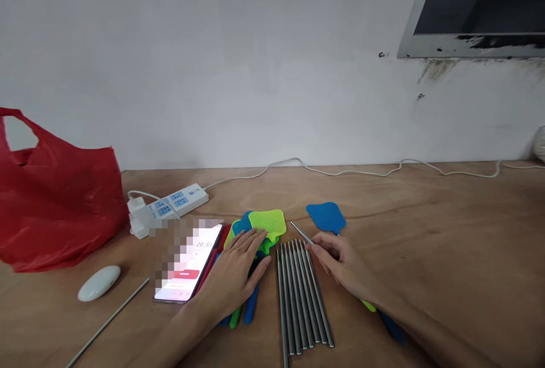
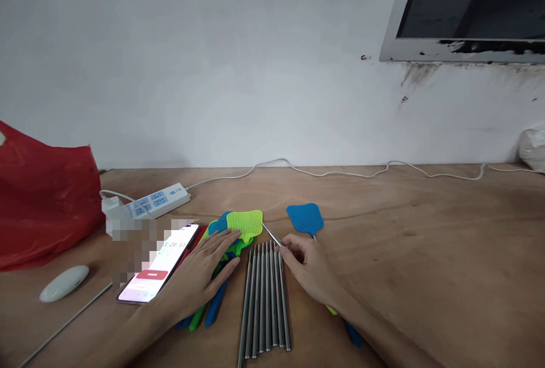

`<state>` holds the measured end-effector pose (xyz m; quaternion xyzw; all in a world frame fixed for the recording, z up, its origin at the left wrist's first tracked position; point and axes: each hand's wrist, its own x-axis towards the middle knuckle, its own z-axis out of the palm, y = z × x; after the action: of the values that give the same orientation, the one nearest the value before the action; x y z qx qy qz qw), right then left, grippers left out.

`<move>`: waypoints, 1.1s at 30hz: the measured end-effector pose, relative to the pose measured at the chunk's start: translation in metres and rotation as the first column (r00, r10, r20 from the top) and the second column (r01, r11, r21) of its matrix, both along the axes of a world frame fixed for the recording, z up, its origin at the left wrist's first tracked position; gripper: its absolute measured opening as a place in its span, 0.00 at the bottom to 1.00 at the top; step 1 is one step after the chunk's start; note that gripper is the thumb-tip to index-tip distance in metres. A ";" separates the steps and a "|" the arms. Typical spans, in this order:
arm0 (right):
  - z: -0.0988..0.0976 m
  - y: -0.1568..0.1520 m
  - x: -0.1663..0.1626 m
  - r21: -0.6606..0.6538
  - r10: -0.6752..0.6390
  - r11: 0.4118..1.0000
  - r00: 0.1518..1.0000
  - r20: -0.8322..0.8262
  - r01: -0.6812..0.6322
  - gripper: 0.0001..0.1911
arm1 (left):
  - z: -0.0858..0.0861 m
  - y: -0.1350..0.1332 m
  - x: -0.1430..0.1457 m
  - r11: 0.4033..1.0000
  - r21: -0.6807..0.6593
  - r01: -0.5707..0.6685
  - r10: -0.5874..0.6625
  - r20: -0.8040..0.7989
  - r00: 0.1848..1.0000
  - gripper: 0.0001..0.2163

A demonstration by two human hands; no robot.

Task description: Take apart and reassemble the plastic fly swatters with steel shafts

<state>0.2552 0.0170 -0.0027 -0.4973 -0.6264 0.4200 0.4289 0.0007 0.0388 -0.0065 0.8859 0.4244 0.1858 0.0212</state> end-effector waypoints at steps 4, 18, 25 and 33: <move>-0.001 0.002 0.002 -0.045 0.001 0.999 0.999 -0.045 -0.003 0.17 | 0.002 0.000 0.002 1.000 -0.005 -0.008 0.008 0.022 1.000 0.19; 0.000 -0.001 0.000 -0.049 0.098 0.994 0.995 0.019 -0.097 0.15 | 0.014 -0.005 0.005 0.998 -0.021 0.051 -0.049 0.084 0.995 0.14; -0.001 -0.001 0.001 -0.064 0.096 0.994 0.995 0.036 -0.094 0.15 | 0.014 -0.003 0.004 0.997 -0.062 0.053 -0.045 0.128 0.991 0.15; -0.007 0.003 0.003 -0.185 0.113 0.973 0.983 -0.141 -0.139 0.15 | 0.013 -0.001 0.003 0.997 -0.070 0.030 -0.020 0.134 0.991 0.08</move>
<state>0.2580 0.0199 -0.0095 -0.4675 -0.5836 0.5369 0.3905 0.0039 0.0379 0.0064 0.8755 0.4173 0.2287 0.0839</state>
